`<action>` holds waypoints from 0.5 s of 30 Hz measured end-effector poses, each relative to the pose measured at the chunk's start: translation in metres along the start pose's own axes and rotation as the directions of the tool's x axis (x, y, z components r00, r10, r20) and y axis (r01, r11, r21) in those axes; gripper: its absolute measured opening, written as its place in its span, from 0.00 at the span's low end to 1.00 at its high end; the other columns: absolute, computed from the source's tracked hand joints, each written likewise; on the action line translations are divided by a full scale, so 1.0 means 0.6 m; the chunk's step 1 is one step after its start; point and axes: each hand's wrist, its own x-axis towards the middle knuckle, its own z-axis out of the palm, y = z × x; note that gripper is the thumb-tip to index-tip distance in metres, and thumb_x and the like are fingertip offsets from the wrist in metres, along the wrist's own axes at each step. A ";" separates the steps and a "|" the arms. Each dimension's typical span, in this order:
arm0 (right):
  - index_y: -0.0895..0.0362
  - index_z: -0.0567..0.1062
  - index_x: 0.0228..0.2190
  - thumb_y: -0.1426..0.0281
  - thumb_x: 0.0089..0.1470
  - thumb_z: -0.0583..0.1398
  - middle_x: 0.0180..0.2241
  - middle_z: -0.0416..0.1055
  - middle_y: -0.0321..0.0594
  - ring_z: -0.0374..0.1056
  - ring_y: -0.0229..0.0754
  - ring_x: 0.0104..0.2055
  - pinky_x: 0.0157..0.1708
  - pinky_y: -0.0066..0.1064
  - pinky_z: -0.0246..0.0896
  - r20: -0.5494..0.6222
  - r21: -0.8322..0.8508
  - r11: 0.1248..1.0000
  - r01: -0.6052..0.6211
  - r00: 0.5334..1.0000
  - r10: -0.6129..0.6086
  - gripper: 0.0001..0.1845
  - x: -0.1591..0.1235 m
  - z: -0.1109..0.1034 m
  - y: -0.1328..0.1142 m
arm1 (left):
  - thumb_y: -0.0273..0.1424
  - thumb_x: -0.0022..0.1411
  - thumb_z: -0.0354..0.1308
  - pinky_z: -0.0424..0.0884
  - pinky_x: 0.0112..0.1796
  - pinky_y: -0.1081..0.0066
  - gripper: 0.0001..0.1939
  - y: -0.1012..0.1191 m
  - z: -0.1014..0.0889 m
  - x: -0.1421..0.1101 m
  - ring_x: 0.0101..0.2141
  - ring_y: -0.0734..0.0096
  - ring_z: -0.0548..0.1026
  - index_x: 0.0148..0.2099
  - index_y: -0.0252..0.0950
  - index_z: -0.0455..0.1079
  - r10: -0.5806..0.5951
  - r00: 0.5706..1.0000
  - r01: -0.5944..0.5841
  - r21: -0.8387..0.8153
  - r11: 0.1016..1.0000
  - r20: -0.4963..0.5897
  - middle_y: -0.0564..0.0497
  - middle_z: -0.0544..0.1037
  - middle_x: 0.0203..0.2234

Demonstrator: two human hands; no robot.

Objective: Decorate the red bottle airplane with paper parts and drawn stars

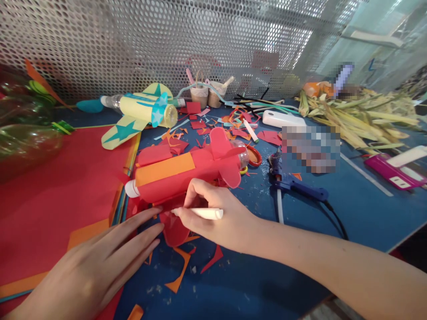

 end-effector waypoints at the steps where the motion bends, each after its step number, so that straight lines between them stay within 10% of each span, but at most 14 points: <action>1: 0.54 0.62 0.27 0.67 0.55 0.60 0.22 0.64 0.27 0.58 0.30 0.20 0.20 0.23 0.53 0.003 0.000 1.000 0.004 1.000 -0.004 0.11 0.000 0.000 0.000 | 0.24 0.70 0.35 0.80 0.33 0.66 0.24 0.000 0.000 -0.001 0.40 0.58 0.80 0.46 0.34 0.75 -0.002 1.000 0.002 -0.001 1.000 -0.002 0.40 0.80 0.43; 15: 0.54 0.61 0.27 0.69 0.55 0.60 0.19 0.60 0.26 0.54 0.30 0.19 0.17 0.20 0.49 -0.105 0.081 0.997 0.017 0.994 -0.009 0.12 -0.004 -0.003 0.006 | 0.22 0.69 0.34 0.80 0.33 0.65 0.25 0.001 0.005 -0.003 0.39 0.58 0.80 0.48 0.34 0.74 -0.031 0.999 0.032 -0.009 0.999 0.027 0.40 0.79 0.44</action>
